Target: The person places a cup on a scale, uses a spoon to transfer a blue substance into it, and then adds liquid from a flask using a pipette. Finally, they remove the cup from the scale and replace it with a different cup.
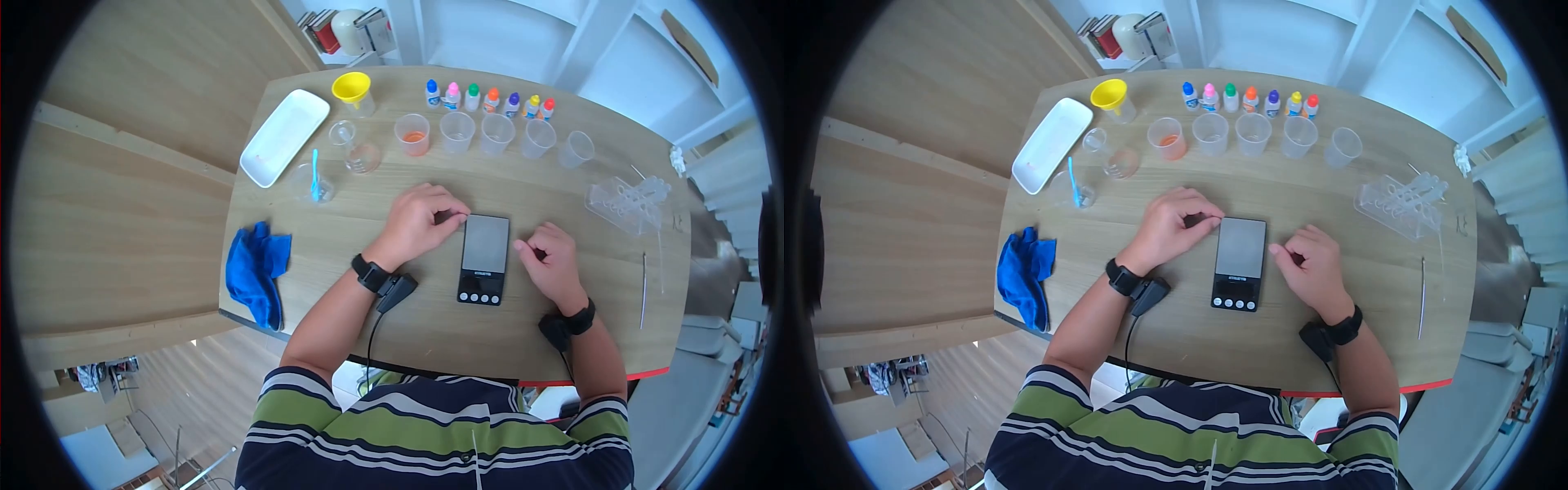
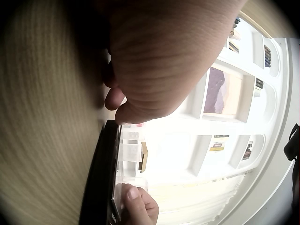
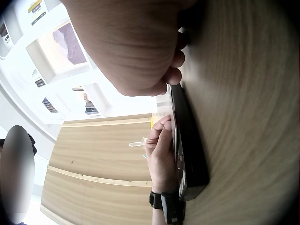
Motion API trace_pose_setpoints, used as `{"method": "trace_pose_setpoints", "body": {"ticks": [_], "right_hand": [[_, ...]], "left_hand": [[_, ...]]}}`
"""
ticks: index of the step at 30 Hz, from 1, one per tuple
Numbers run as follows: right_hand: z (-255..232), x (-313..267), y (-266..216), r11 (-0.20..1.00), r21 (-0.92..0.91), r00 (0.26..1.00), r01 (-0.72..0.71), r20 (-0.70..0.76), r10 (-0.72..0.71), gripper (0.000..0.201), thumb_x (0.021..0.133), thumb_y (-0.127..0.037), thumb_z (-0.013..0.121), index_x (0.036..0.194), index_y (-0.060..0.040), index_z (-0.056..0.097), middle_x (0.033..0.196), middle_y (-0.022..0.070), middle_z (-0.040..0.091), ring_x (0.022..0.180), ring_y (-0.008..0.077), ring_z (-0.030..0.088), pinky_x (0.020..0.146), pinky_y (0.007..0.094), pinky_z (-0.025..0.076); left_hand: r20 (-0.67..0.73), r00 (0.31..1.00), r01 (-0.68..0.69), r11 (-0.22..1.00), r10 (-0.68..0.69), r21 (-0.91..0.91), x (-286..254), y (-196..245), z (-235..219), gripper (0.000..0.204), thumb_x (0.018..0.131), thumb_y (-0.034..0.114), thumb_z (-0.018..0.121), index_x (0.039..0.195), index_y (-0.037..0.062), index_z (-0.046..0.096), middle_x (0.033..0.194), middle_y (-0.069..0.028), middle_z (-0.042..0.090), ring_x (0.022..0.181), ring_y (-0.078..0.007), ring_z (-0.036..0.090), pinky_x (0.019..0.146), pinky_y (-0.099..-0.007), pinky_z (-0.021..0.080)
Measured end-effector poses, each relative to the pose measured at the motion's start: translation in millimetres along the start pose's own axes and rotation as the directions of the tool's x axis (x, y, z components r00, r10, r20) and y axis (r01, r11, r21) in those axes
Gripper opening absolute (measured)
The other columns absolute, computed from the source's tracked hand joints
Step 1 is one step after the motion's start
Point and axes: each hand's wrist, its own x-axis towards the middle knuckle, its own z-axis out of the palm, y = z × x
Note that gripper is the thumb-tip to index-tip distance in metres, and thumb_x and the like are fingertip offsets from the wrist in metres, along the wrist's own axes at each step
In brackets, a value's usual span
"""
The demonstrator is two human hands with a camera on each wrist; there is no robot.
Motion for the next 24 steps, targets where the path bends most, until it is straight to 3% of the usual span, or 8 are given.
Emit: {"method": "trace_pose_setpoints", "body": {"ticks": [11, 14, 17, 19, 20, 22, 24], "right_hand": [[0.6, 0.1, 1.0, 1.0, 0.004, 1.0, -0.012, 0.007, 0.012, 0.032, 0.087, -0.004, 0.083, 0.067, -0.0018, 0.058, 0.063, 0.0094, 0.056, 0.064, 0.0282, 0.048, 0.06, 0.0414, 0.039], [0.7, 0.3, 0.7, 1.0, 0.011, 1.0, -0.007, 0.003, 0.007, 0.032, 0.087, -0.004, 0.083, 0.067, -0.0018, 0.058, 0.064, 0.0094, 0.056, 0.064, 0.028, 0.048, 0.06, 0.0413, 0.039], [-0.2, 0.0, 0.2, 1.0, 0.021, 1.0, -0.006, -0.001, 0.006, 0.032, 0.087, -0.004, 0.083, 0.067, -0.0014, 0.057, 0.064, 0.0096, 0.057, 0.064, 0.0281, 0.048, 0.06, 0.0412, 0.039], [0.1, 0.2, 0.1, 1.0, 0.026, 1.0, -0.011, -0.01, 0.011, 0.033, 0.087, -0.004, 0.083, 0.068, -0.0011, 0.057, 0.064, 0.0098, 0.057, 0.064, 0.0283, 0.049, 0.06, 0.0413, 0.04], [0.6, 1.2, 0.3, 0.999, 0.035, 1.0, -0.007, -0.023, 0.008, 0.033, 0.087, -0.004, 0.083, 0.068, -0.0011, 0.057, 0.064, 0.0098, 0.057, 0.064, 0.0283, 0.049, 0.06, 0.0413, 0.04], [1.5, -0.2, 1.3, 1.0, 0.031, 1.0, -0.001, -0.028, 0.002, 0.033, 0.088, -0.004, 0.083, 0.068, -0.0008, 0.057, 0.065, 0.0101, 0.057, 0.065, 0.0286, 0.051, 0.06, 0.0418, 0.041], [1.7, -1.7, 2.7, 0.999, 0.033, 0.999, 0.003, -0.038, -0.002, 0.033, 0.088, -0.005, 0.083, 0.068, -0.0008, 0.058, 0.065, 0.0102, 0.057, 0.065, 0.0287, 0.051, 0.06, 0.0422, 0.041]], "left_hand": [[0.0, 1.0, -0.004, 1.0, 0.004, 0.01, -0.4, -2.5, 1.3, 0.008, 0.089, 0.011, 0.084, 0.097, 0.0114, 0.083, 0.09, -0.0031, 0.077, 0.083, -0.0231, 0.07, 0.072, -0.0369, 0.056], [0.011, 1.0, -0.004, 1.0, 0.004, 0.016, -1.4, -1.6, 1.2, 0.014, 0.09, 0.01, 0.084, 0.104, 0.0107, 0.083, 0.09, -0.0037, 0.076, 0.082, -0.0218, 0.069, 0.072, -0.0367, 0.056], [-0.013, 0.997, 0.071, 0.994, -0.072, -0.08, -3.3, 2.9, -0.7, 0.024, 0.092, 0.008, 0.083, 0.116, 0.0083, 0.08, 0.09, -0.0021, 0.075, 0.082, -0.0169, 0.069, 0.071, -0.0355, 0.055], [-0.038, 0.971, 0.215, 0.935, -0.234, -0.281, -7.8, 7.4, -5.3, 0.032, 0.094, 0.008, 0.083, 0.125, 0.0065, 0.076, 0.097, 0.0, 0.076, 0.084, -0.0125, 0.068, 0.074, -0.0319, 0.053], [-0.034, 0.973, 0.211, 0.94, -0.228, -0.267, -8.8, 13.3, -11.2, 0.032, 0.094, 0.008, 0.083, 0.125, 0.0065, 0.076, 0.097, 0.0, 0.076, 0.084, -0.0125, 0.068, 0.074, -0.0319, 0.053], [-0.311, 0.94, 0.115, 0.988, -0.141, -0.099, -12.6, 30.7, -29.3, 0.032, 0.092, 0.008, 0.084, 0.122, 0.0068, 0.075, 0.1, -0.0051, 0.076, 0.09, -0.0179, 0.071, 0.075, -0.0337, 0.055], [-0.455, 0.89, 0.078, 0.991, -0.022, 0.105, -21.8, 39.3, -60.3, 0.034, 0.095, 0.01, 0.084, 0.128, 0.0065, 0.074, 0.114, -0.0021, 0.077, 0.103, -0.0135, 0.068, 0.09, -0.0305, 0.049]]}}
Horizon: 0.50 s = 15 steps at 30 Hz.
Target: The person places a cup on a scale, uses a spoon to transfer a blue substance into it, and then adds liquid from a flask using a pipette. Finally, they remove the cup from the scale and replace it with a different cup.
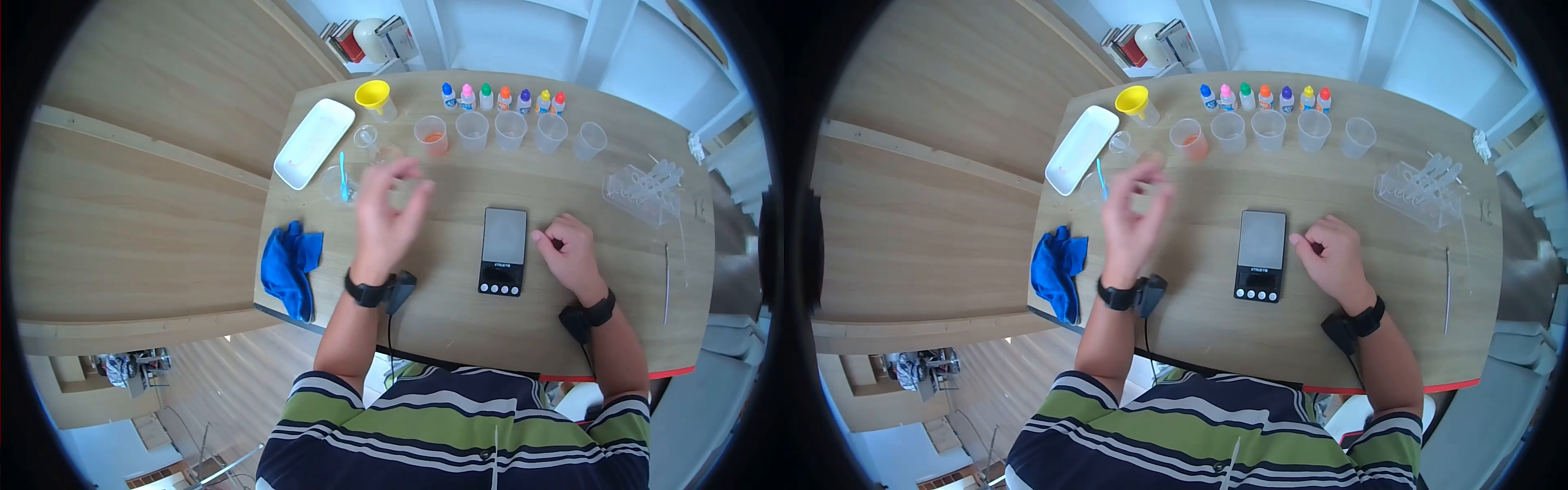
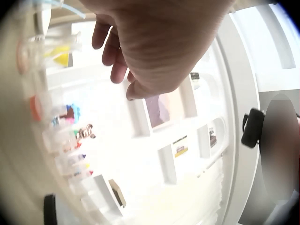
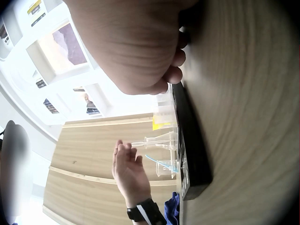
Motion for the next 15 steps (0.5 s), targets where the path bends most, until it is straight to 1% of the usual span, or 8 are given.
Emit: {"method": "trace_pose_setpoints", "body": {"ticks": [2, 4, 5, 7, 8, 10, 11, 15], "right_hand": [[0.3, 0.1, 0.2, 1.0, 0.002, 1.0, 0.007, -0.01, -0.007, 0.033, 0.087, -0.005, 0.083, 0.068, -0.0009, 0.058, 0.065, 0.0103, 0.058, 0.065, 0.0289, 0.052, 0.06, 0.0425, 0.041], [-0.4, 0.2, -1.0, 1.0, -0.017, 1.0, 0.012, -0.005, -0.012, 0.033, 0.087, -0.006, 0.084, 0.068, -0.0013, 0.058, 0.065, 0.0103, 0.058, 0.065, 0.0292, 0.053, 0.06, 0.0426, 0.043], [-0.1, -0.5, -1.3, 1.0, -0.013, 1.0, 0.008, -0.016, -0.008, 0.033, 0.087, -0.006, 0.084, 0.068, -0.0013, 0.058, 0.065, 0.0103, 0.058, 0.065, 0.0292, 0.053, 0.06, 0.0426, 0.043], [-0.5, -0.4, -1.8, 1.0, -0.006, 1.0, -0.007, -0.015, 0.007, 0.033, 0.088, -0.007, 0.084, 0.068, -0.0016, 0.059, 0.065, 0.0106, 0.058, 0.066, 0.0294, 0.055, 0.06, 0.0426, 0.043], [-0.5, -0.6, -1.0, 1.0, -0.005, 1.0, -0.005, -0.021, 0.005, 0.033, 0.088, -0.007, 0.084, 0.068, -0.0016, 0.059, 0.065, 0.0106, 0.058, 0.066, 0.0294, 0.055, 0.06, 0.0426, 0.043], [1.1, -1.3, 0.8, 1.0, -0.015, 1.0, -0.007, -0.016, 0.007, 0.033, 0.089, -0.01, 0.083, 0.067, -0.0019, 0.06, 0.065, 0.0107, 0.058, 0.066, 0.0298, 0.055, 0.06, 0.043, 0.044], [1.3, -0.9, 0.4, 1.0, -0.017, 1.0, -0.004, -0.018, 0.004, 0.033, 0.089, -0.01, 0.083, 0.067, -0.0019, 0.06, 0.065, 0.0107, 0.058, 0.066, 0.0298, 0.055, 0.06, 0.043, 0.044], [0.9, -1.1, 1.0, 1.0, -0.024, 1.0, 0.002, -0.024, -0.002, 0.033, 0.089, -0.011, 0.083, 0.067, -0.0022, 0.06, 0.063, 0.0106, 0.058, 0.065, 0.0303, 0.055, 0.06, 0.0437, 0.044]], "left_hand": [[-0.194, 0.981, 0.019, 0.988, 0.011, 0.154, 1.1, -7.6, -31.5, 0.037, 0.096, 0.01, 0.083, 0.131, 0.0063, 0.072, 0.122, -0.0046, 0.076, 0.115, -0.0163, 0.066, 0.095, -0.0333, 0.05], [-0.374, 0.927, 0.093, 0.969, 0.0, 0.23, -5.0, -34.6, -57.7, 0.047, 0.098, 0.018, 0.084, 0.139, 0.0052, 0.067, 0.138, -0.0095, 0.07, 0.125, -0.0211, 0.063, 0.104, -0.0373, 0.048], [-0.366, 0.931, 0.084, 0.969, 0.008, 0.234, -9.1, -46.7, -67.4, 0.047, 0.098, 0.018, 0.084, 0.139, 0.0052, 0.067, 0.138, -0.0095, 0.07, 0.125, -0.0211, 0.063, 0.104, -0.0373, 0.048], [-0.426, 0.888, 0.329, 0.887, -0.174, 0.323, -16.7, -69.8, -79.8, 0.067, 0.094, 0.025, 0.088, 0.149, 0.0009, 0.058, 0.145, -0.0165, 0.063, 0.133, -0.0293, 0.059, 0.112, -0.0442, 0.045], [-0.425, 0.889, 0.324, 0.889, -0.169, 0.324, -20.8, -82.4, -80.5, 0.067, 0.094, 0.025, 0.088, 0.149, 0.0009, 0.058, 0.145, -0.0165, 0.063, 0.133, -0.0293, 0.059, 0.112, -0.0442, 0.045], [-0.287, 0.845, 0.477, 0.879, -0.452, 0.021, -27.9, -99.5, -81.0, 0.088, 0.092, 0.031, 0.09, 0.158, -0.0056, 0.047, 0.151, -0.0226, 0.059, 0.142, -0.0327, 0.056, 0.119, -0.0473, 0.041], [-0.224, 0.831, 0.529, 0.848, -0.51, 0.033, -27.7, -97.0, -79.0, 0.097, 0.089, 0.032, 0.092, 0.162, -0.0078, 0.041, 0.157, -0.0247, 0.056, 0.148, -0.0339, 0.053, 0.121, -0.0463, 0.041], [-0.156, 0.867, 0.495, 0.854, -0.473, 0.163, -26.7, -106.4, -67.8, 0.097, 0.086, 0.032, 0.094, 0.159, -0.0077, 0.044, 0.159, -0.0269, 0.055, 0.147, -0.0358, 0.055, 0.117, -0.0441, 0.046]]}}
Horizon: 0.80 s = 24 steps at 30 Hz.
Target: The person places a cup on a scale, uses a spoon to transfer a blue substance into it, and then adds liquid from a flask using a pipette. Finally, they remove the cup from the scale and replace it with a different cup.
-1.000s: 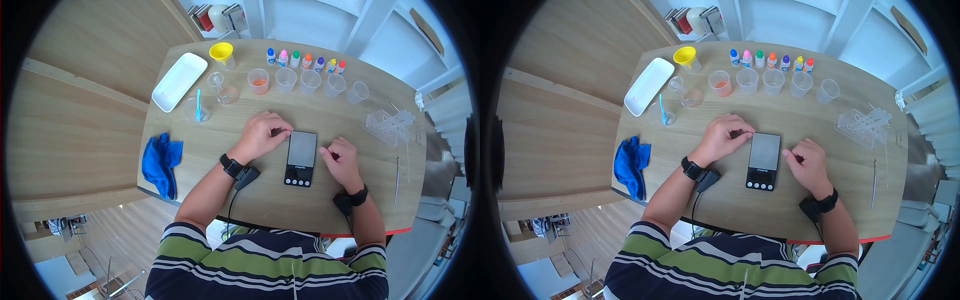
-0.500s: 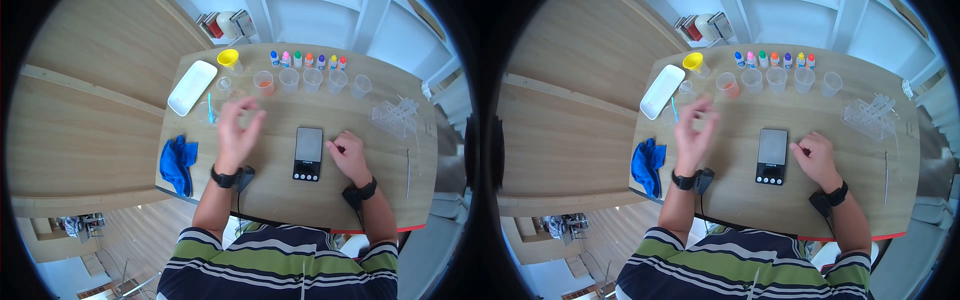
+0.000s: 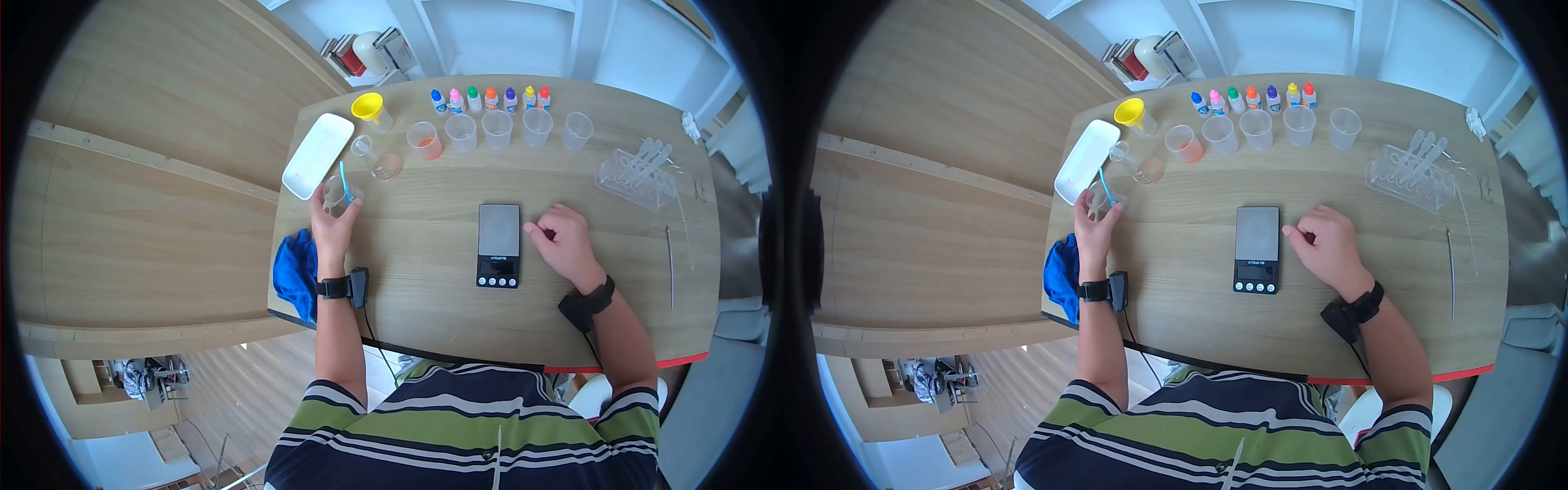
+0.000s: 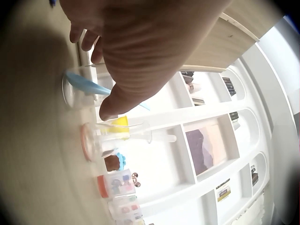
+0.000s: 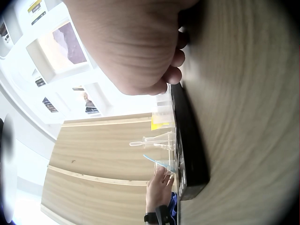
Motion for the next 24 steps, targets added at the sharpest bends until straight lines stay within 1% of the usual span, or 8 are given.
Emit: {"method": "trace_pose_setpoints", "body": {"ticks": [4, 6, 11, 13, 17, 19, 21, 24], "right_hand": [[2.1, -0.8, 1.9, 1.0, -0.003, 1.0, 0.002, -0.011, -0.002, 0.034, 0.089, -0.012, 0.083, 0.066, -0.003, 0.06, 0.063, 0.0107, 0.058, 0.064, 0.0308, 0.056, 0.059, 0.0443, 0.044], [0.8, -0.2, 0.2, 1.0, -0.007, 1.0, 0.008, -0.013, -0.008, 0.034, 0.089, -0.013, 0.083, 0.066, -0.0032, 0.061, 0.063, 0.0107, 0.058, 0.065, 0.0309, 0.057, 0.06, 0.0445, 0.045], [-0.5, 0.0, -2.6, 0.999, -0.031, 1.0, -0.005, -0.03, 0.004, 0.034, 0.088, -0.014, 0.084, 0.065, -0.0042, 0.061, 0.063, 0.0109, 0.059, 0.066, 0.0323, 0.059, 0.061, 0.0454, 0.047], [-1.3, -0.5, -1.1, 0.998, -0.029, 0.998, 0.058, -0.022, -0.059, 0.035, 0.088, -0.016, 0.084, 0.065, -0.0055, 0.061, 0.064, 0.0105, 0.059, 0.068, 0.0334, 0.06, 0.062, 0.0465, 0.048], [0.5, -2.8, 5.9, 0.998, -0.052, 0.999, 0.033, -0.016, -0.034, 0.037, 0.09, -0.015, 0.084, 0.066, -0.0041, 0.058, 0.065, 0.0112, 0.056, 0.068, 0.0326, 0.058, 0.062, 0.0462, 0.045], [2.2, -4.0, 7.5, 0.998, -0.044, 0.999, 0.047, -0.005, -0.047, 0.038, 0.09, -0.016, 0.083, 0.065, -0.0043, 0.057, 0.065, 0.011, 0.056, 0.069, 0.0326, 0.059, 0.063, 0.0466, 0.046], [3.2, -4.2, 7.9, 0.998, -0.045, 0.999, 0.046, -0.008, -0.046, 0.039, 0.09, -0.016, 0.083, 0.065, -0.0041, 0.056, 0.065, 0.011, 0.056, 0.069, 0.0326, 0.059, 0.063, 0.0467, 0.046], [2.1, -4.5, 7.8, 0.998, -0.053, 0.999, 0.039, 0.006, -0.039, 0.038, 0.091, -0.02, 0.081, 0.065, -0.0052, 0.058, 0.066, 0.0102, 0.059, 0.071, 0.033, 0.062, 0.065, 0.0479, 0.049]], "left_hand": [[0.048, 0.997, 0.063, 0.996, -0.06, -0.059, 12.3, -15.4, 5.8, 0.088, 0.086, 0.03, 0.093, 0.153, -0.0078, 0.05, 0.153, -0.0257, 0.061, 0.143, -0.0348, 0.059, 0.114, -0.0433, 0.048], [0.039, 0.995, 0.092, 0.995, -0.091, -0.039, 15.7, -16.8, 6.2, 0.076, 0.086, 0.027, 0.093, 0.144, -0.0076, 0.058, 0.143, -0.0221, 0.067, 0.134, -0.0311, 0.063, 0.111, -0.0408, 0.05], [0.071, 0.997, 0.051, 0.986, -0.04, -0.156, 5.8, -19.3, -1.2, 0.06, 0.087, 0.018, 0.092, 0.134, -0.0064, 0.065, 0.131, -0.0154, 0.071, 0.121, -0.0244, 0.066, 0.107, -0.037, 0.052], [0.116, 0.993, 0.032, 0.973, -0.006, -0.227, -3.3, -23.2, -2.5, 0.057, 0.088, 0.015, 0.091, 0.135, -0.0043, 0.064, 0.128, -0.0128, 0.071, 0.119, -0.0231, 0.066, 0.107, -0.0379, 0.052], [0.317, 0.948, 0.102, 0.937, 0.01, -0.334, -42.3, 34.4, 6.6, 0.056, 0.089, 0.012, 0.089, 0.136, -0.0015, 0.063, 0.127, -0.0099, 0.071, 0.119, -0.0211, 0.065, 0.108, -0.0384, 0.051], [0.419, 0.9, -0.016, 0.97, 0.12, -0.242, -60.0, 61.1, 16.9, 0.059, 0.088, 0.009, 0.089, 0.139, 0.0009, 0.061, 0.129, -0.0085, 0.07, 0.12, -0.0198, 0.065, 0.111, -0.0391, 0.049], [0.471, 0.872, 0.001, 0.963, 0.13, -0.268, -72.9, 82.6, 36.2, 0.061, 0.087, 0.008, 0.089, 0.14, 0.0024, 0.061, 0.13, -0.0085, 0.07, 0.124, -0.0211, 0.065, 0.115, -0.0394, 0.046], [0.571, 0.783, -0.018, 0.928, 0.246, -0.373, -86.3, 107.7, 64.5, 0.064, 0.085, 0.007, 0.09, 0.142, 0.0031, 0.061, 0.135, -0.0084, 0.069, 0.133, -0.0227, 0.062, 0.118, -0.0389, 0.044]]}}
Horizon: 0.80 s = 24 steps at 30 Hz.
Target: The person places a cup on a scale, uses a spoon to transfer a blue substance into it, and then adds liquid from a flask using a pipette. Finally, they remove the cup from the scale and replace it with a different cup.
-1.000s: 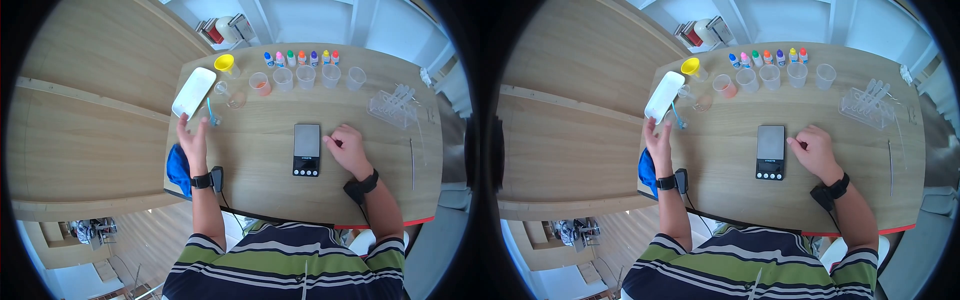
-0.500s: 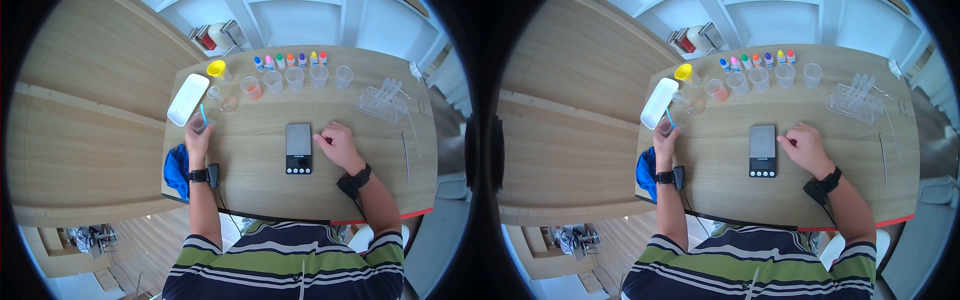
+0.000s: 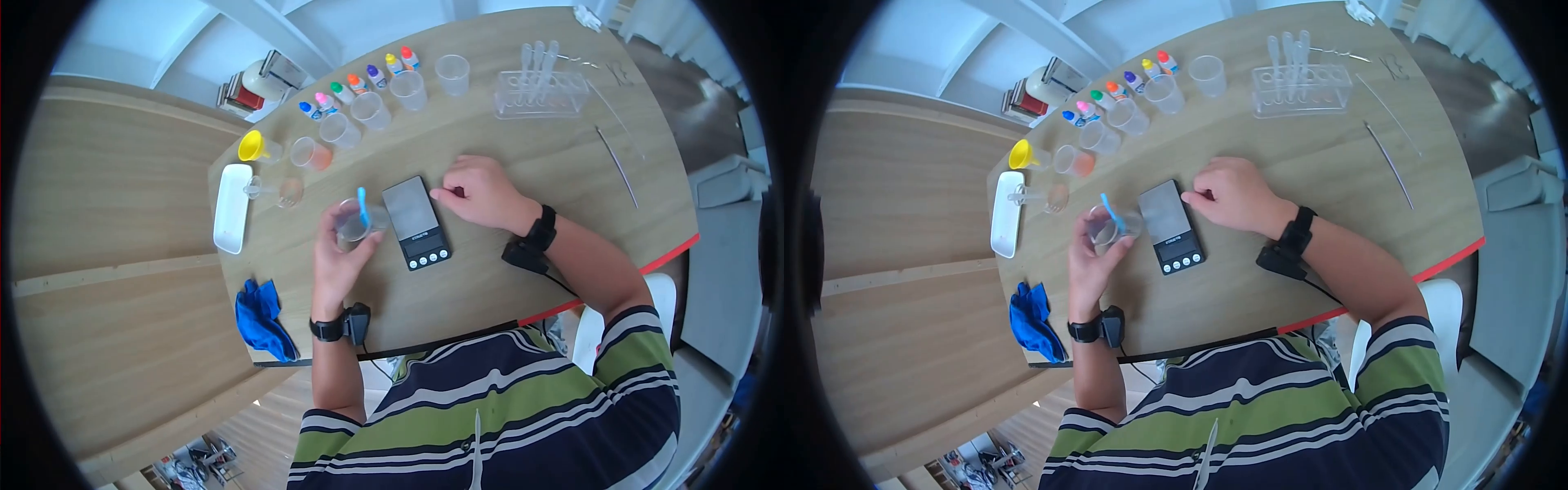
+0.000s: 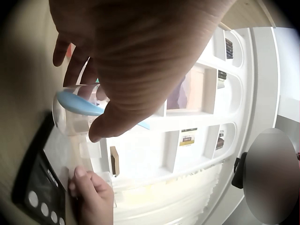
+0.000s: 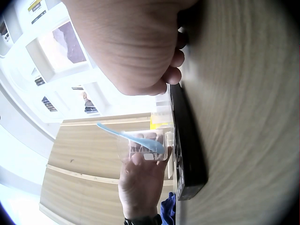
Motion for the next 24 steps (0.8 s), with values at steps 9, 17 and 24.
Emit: {"method": "trace_pose_setpoints", "body": {"ticks": [9, 17, 24], "right_hand": [[0.3, -1.1, -0.3, 0.999, 0.031, 0.999, 0.016, -0.039, -0.014, 0.038, 0.09, -0.02, 0.082, 0.064, -0.0053, 0.058, 0.065, 0.0109, 0.057, 0.07, 0.0335, 0.061, 0.064, 0.0481, 0.047], [0.8, -2.4, -0.2, 0.999, 0.03, 0.998, 0.019, -0.061, -0.017, 0.037, 0.089, -0.02, 0.083, 0.064, -0.0062, 0.059, 0.065, 0.0106, 0.057, 0.069, 0.0329, 0.061, 0.063, 0.0481, 0.047], [0.6, -1.7, 0.0, 1.0, 0.007, 1.0, -0.002, -0.022, 0.002, 0.035, 0.09, -0.023, 0.082, 0.065, -0.0074, 0.063, 0.067, 0.0106, 0.061, 0.072, 0.0342, 0.064, 0.066, 0.0491, 0.05]], "left_hand": [[0.133, 0.991, -0.022, 1.0, 0.021, 0.012, 30.7, 14.9, 40.6, 0.063, 0.082, 0.004, 0.089, 0.14, 0.0016, 0.063, 0.135, -0.0092, 0.069, 0.13, -0.0218, 0.063, 0.117, -0.0387, 0.046], [0.156, 0.986, -0.072, 0.996, 0.062, 0.06, 30.6, 17.8, 40.8, 0.063, 0.083, 0.002, 0.087, 0.14, 0.0024, 0.062, 0.137, -0.0091, 0.068, 0.132, -0.0221, 0.063, 0.117, -0.0386, 0.046], [0.192, 0.98, -0.056, 0.998, 0.048, 0.038, 27.6, 17.2, 34.0, 0.075, 0.083, 0.001, 0.087, 0.152, 0.0027, 0.056, 0.144, -0.0108, 0.066, 0.138, -0.0235, 0.06, 0.121, -0.0401, 0.043]]}}
